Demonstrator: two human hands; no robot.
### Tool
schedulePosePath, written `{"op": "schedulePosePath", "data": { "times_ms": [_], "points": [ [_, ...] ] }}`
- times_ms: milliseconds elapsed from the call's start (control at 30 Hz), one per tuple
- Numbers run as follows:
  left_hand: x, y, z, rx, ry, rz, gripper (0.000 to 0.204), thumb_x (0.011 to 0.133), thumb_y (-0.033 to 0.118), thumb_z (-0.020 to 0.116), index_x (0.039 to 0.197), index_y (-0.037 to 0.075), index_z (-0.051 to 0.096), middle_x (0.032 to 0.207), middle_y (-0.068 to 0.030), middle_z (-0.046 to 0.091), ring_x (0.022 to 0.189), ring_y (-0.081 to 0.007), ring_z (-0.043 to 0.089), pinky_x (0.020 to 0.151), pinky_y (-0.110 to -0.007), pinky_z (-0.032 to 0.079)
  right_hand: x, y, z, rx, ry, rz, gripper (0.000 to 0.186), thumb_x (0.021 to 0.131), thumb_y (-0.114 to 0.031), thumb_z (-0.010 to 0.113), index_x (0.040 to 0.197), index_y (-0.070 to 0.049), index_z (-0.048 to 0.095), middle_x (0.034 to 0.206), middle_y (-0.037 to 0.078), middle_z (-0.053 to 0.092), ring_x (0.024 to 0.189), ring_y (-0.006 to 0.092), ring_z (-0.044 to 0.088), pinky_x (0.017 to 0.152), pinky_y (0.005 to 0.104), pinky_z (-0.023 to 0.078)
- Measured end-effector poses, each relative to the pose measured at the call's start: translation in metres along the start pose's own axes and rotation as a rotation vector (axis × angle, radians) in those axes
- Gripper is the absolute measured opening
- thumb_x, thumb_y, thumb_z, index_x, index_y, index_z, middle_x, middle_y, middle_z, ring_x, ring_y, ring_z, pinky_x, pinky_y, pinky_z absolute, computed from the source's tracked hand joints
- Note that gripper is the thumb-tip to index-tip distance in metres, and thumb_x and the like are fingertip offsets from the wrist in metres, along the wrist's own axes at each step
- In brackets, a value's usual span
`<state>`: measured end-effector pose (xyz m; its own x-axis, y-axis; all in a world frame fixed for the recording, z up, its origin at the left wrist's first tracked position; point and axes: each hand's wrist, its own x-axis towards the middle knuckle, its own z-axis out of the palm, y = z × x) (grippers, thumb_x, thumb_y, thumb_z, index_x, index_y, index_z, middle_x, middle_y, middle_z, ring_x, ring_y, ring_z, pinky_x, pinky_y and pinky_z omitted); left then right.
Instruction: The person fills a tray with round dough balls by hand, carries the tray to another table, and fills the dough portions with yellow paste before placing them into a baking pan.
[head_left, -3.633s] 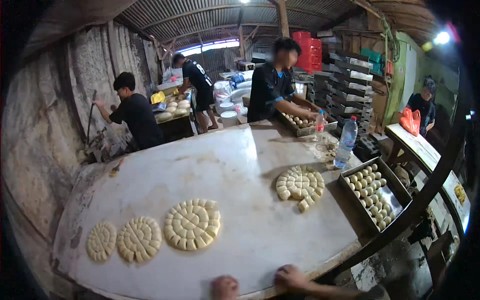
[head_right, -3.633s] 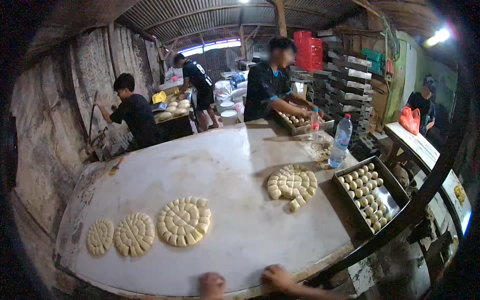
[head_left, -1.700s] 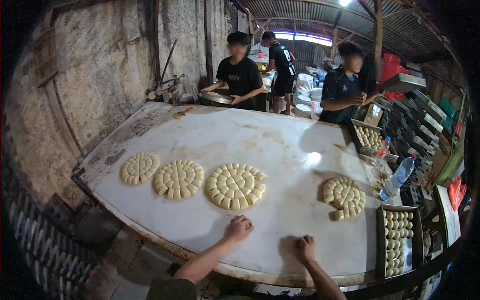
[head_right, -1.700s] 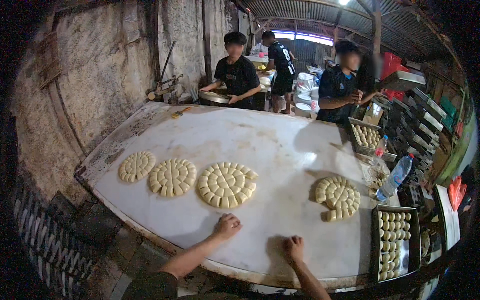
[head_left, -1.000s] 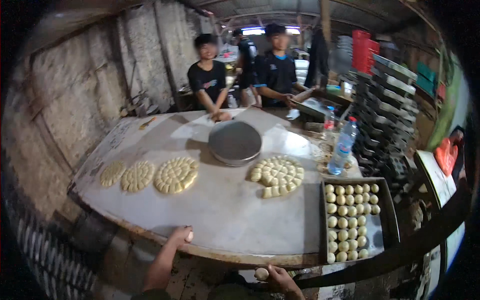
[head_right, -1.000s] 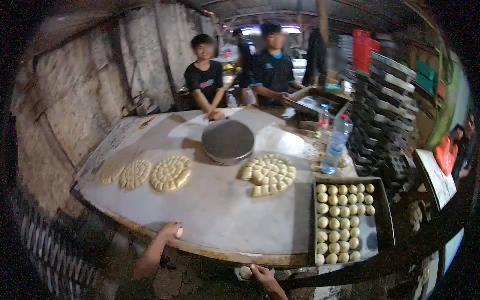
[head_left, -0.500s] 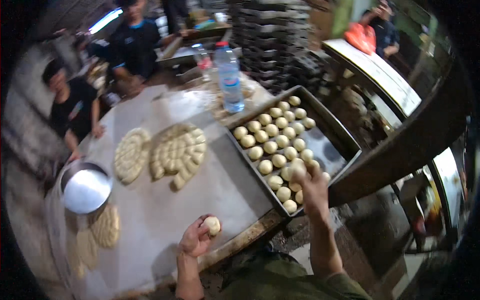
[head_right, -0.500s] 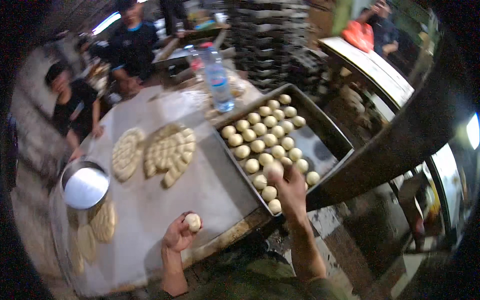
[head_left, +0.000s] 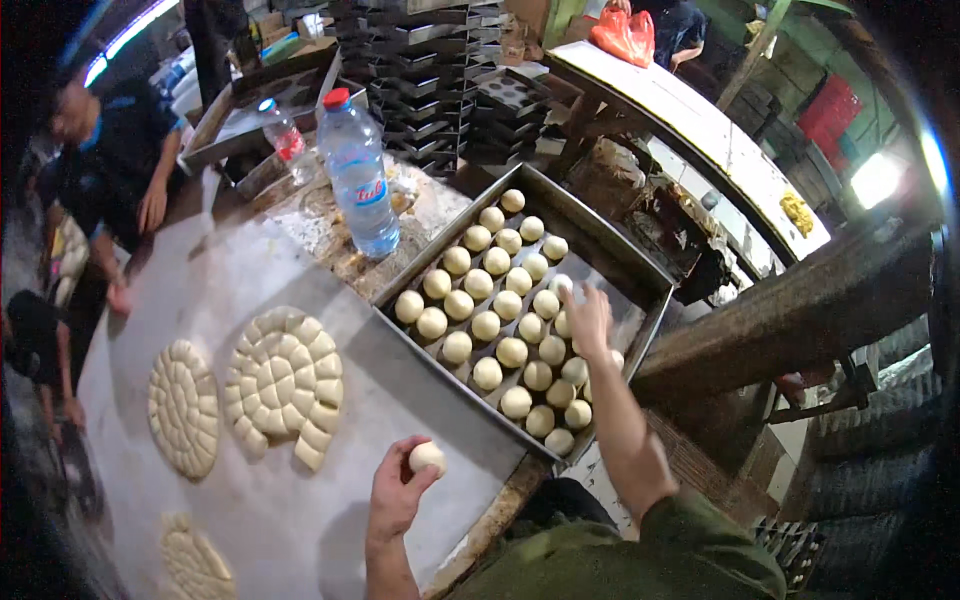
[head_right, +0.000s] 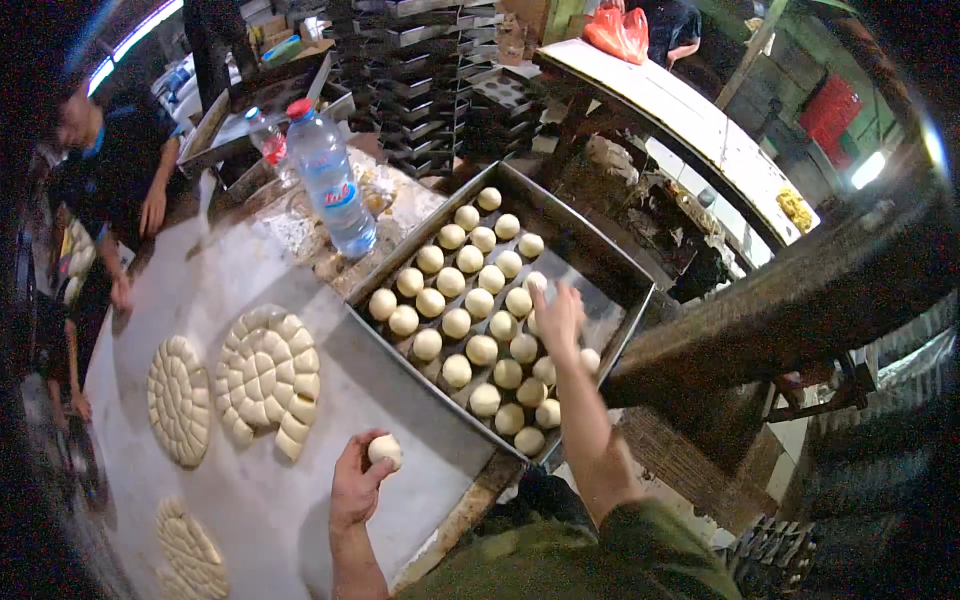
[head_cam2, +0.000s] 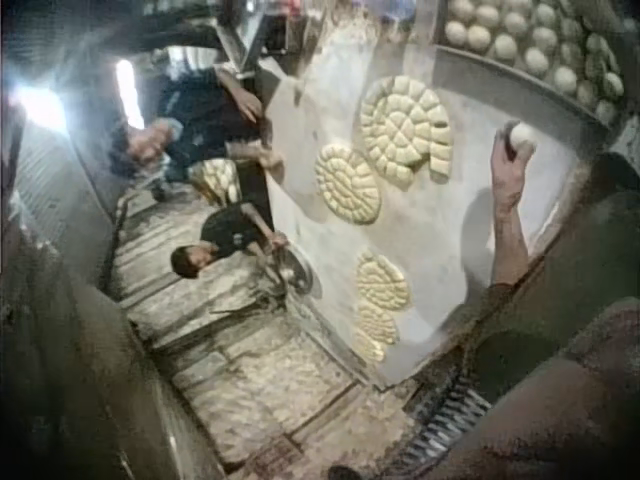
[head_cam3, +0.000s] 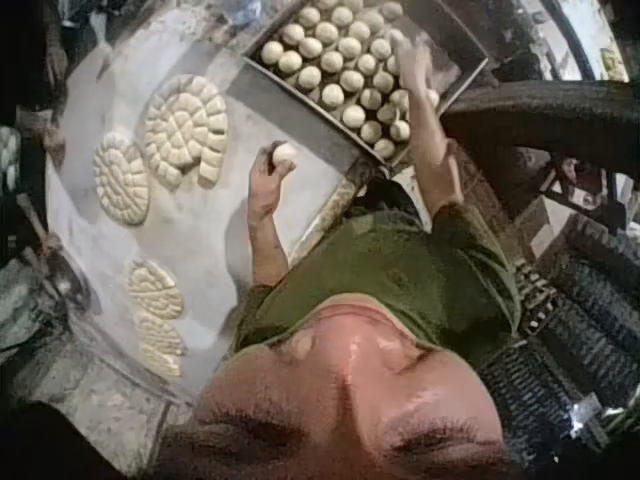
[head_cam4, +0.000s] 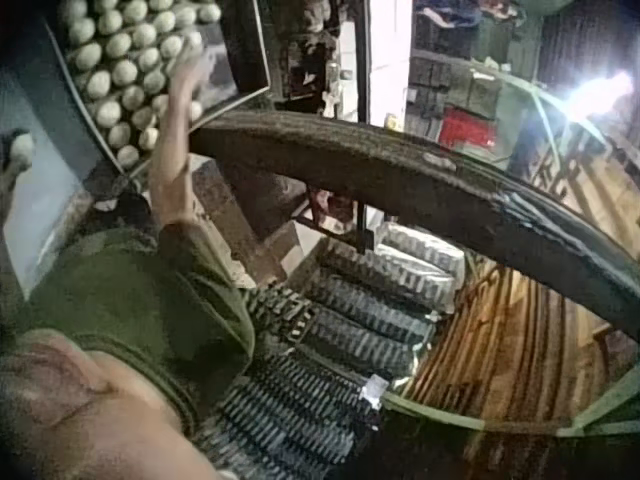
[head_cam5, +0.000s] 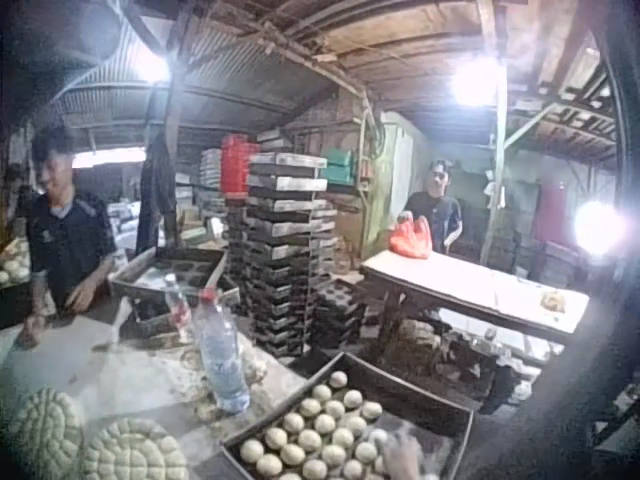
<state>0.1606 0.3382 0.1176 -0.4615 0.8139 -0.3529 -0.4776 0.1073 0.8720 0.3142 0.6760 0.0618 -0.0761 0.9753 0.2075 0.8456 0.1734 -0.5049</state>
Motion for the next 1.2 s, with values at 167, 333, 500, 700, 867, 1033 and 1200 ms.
{"op": "schedulePosePath", "data": {
  "times_ms": [167, 333, 500, 700, 867, 1033, 1200],
  "points": [
    [0.135, 0.035, 0.101, 0.631, -0.178, 0.642, 0.036, 0.075, 0.008, 0.066, 0.110, 0.001, 0.057, 0.105, -0.0106, 0.048, 0.097, -0.0218, 0.052, 0.084, -0.032, 0.043, -0.101, -0.004, -0.064, 0.351, 0.083, -0.224, 0.036, 0.085, -0.020, 0.062, 0.114, 0.000, 0.055, 0.109, 0.018, 0.053, 0.104, 0.0329, 0.049, 0.091, 0.0410, 0.038],
    [0.251, -0.004, 0.242, 1.001, -0.167, 0.905, 0.036, 0.075, 0.013, 0.064, 0.109, 0.006, 0.054, 0.100, -0.0132, 0.056, 0.104, -0.0307, 0.049, 0.089, -0.041, 0.040, -0.156, -0.008, -0.132, 0.508, 0.025, -0.016, 0.043, 0.087, -0.024, 0.060, 0.121, 0.001, 0.050, 0.111, 0.014, 0.052, 0.094, 0.0212, 0.051, 0.082, 0.0325, 0.043],
    [0.226, -0.031, 0.249, 1.388, 0.244, 0.856, 0.020, 0.082, 0.021, 0.057, 0.098, 0.011, 0.053, 0.100, -0.0057, 0.055, 0.103, -0.0246, 0.048, 0.086, -0.041, 0.036, -0.182, 0.017, -0.162, 0.630, 0.063, -0.121, 0.035, 0.093, -0.022, 0.050, 0.119, 0.001, 0.049, 0.105, 0.009, 0.054, 0.087, 0.0148, 0.049, 0.077, 0.0267, 0.042],
    [0.008, -0.084, 0.105, 1.171, 0.300, 0.624, 0.028, 0.078, 0.027, 0.065, 0.100, 0.009, 0.061, 0.105, -0.0049, 0.057, 0.103, -0.0223, 0.048, 0.087, -0.039, 0.032, -0.266, 0.060, -0.163, 0.959, -0.457, -0.029, 0.019, 0.092, -0.008, 0.050, 0.110, -0.001, 0.049, 0.097, 0.008, 0.060, 0.079, 0.0114, 0.055, 0.071, 0.0259, 0.047],
    [-0.144, -0.138, -0.006, 1.216, 0.840, 0.392, 0.021, 0.079, 0.016, 0.064, 0.098, 0.006, 0.061, 0.103, -0.0090, 0.055, 0.102, -0.0269, 0.048, 0.087, -0.043, 0.035, -0.301, 0.061, -0.125, 0.762, -0.855, -0.231, 0.016, 0.091, -0.013, 0.055, 0.101, -0.001, 0.056, 0.094, 0.013, 0.062, 0.078, 0.0184, 0.061, 0.069, 0.0302, 0.048],
    [-0.212, -0.140, -0.087, 1.029, 1.078, 0.240, 0.019, 0.081, 0.015, 0.061, 0.096, 0.003, 0.061, 0.094, -0.0126, 0.059, 0.093, -0.0323, 0.052, 0.083, -0.044, 0.039, -0.337, -0.020, -0.050, 0.585, -0.730, -0.833, 0.023, 0.085, -0.017, 0.060, 0.101, -0.001, 0.056, 0.097, 0.017, 0.056, 0.094, 0.0353, 0.050, 0.083, 0.0434, 0.041],
    [-0.099, -0.065, -0.172, 0.955, 1.020, 0.666, 0.025, 0.079, 0.019, 0.063, 0.097, 0.002, 0.061, 0.098, -0.0169, 0.061, 0.093, -0.0333, 0.055, 0.086, -0.041, 0.041, -0.370, -0.045, -0.002, 0.281, -0.513, -1.150, 0.043, 0.077, -0.016, 0.065, 0.115, -0.005, 0.048, 0.119, 0.016, 0.046, 0.111, 0.0376, 0.041, 0.093, 0.0485, 0.036]
  ]
}}
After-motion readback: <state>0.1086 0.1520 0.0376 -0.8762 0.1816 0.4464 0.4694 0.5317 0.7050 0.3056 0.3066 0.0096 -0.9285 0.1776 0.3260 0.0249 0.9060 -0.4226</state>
